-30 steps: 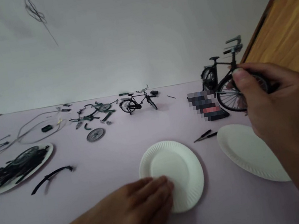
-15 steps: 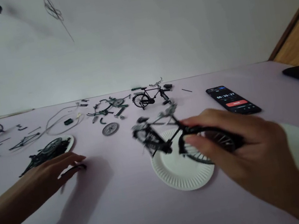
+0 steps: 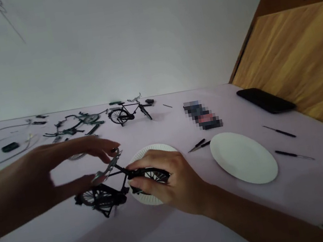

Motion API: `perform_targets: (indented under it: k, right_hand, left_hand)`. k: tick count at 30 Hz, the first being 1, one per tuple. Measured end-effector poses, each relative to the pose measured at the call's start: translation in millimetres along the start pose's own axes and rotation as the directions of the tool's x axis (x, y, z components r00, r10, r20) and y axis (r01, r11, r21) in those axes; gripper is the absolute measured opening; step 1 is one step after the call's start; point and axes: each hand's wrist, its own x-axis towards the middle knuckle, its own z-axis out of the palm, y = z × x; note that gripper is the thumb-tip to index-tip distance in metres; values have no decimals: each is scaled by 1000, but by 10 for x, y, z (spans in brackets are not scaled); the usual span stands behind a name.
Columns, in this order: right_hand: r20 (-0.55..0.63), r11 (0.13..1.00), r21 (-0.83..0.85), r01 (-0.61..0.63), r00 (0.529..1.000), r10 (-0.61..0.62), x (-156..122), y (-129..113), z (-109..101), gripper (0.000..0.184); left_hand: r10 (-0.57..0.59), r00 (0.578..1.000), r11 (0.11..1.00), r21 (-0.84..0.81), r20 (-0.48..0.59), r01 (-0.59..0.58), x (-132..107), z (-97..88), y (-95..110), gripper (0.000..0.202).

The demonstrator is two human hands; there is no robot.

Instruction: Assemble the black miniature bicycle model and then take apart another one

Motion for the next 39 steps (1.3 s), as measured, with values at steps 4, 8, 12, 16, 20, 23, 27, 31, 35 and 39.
perform_targets:
  k: [4, 8, 12, 16, 20, 23, 27, 31, 35, 39]
  right_hand:
    - [13, 996, -25, -83, 996, 83, -4, 65, -44, 16]
    - [71, 993, -22, -117, 991, 118, 6, 93, -64, 17]
    - [76, 994, -21, -110, 991, 112, 35, 109, -42, 17]
    - [70, 993, -53, -103, 992, 106, 37, 108, -28, 16]
    - [82, 996, -74, -59, 995, 65, 7, 55, -17, 16]
    - [130, 995, -92, -30, 991, 42, -2, -8, 7, 17]
    - [142, 988, -147, -41, 988, 62, 6, -62, 29, 18]
    - [66, 975, -221, -10, 997, 25, -8, -48, 30, 21]
    - [38, 965, -261, -12, 999, 23, -30, -21, 43, 24]
    - [19, 962, -264, -76, 996, 85, -18, -37, 68, 12]
  left_hand:
    - [31, 997, 999, 32, 69, -34, 245, 47, -79, 22]
    - [52, 995, 997, -53, 83, -47, 251, 71, -74, 24]
    - [-22, 995, 968, -248, 93, 45, 167, 138, -53, 23]
    - [-117, 989, 858, -494, 85, 144, 118, 200, -61, 27]
    - [-195, 977, 786, -581, 88, 209, 70, 254, 13, 26]
    - [-198, 972, 778, -582, 126, 235, 24, 279, 117, 28]
    - [-196, 969, 750, -613, 153, 249, -13, 269, 184, 35]
    - [-265, 961, 689, -681, 82, 248, -37, 300, 142, 33]
    - [-340, 940, 696, -666, 25, 269, -62, 409, 158, 40]
    - [-303, 953, 718, -651, 25, 245, -76, 429, 224, 39]
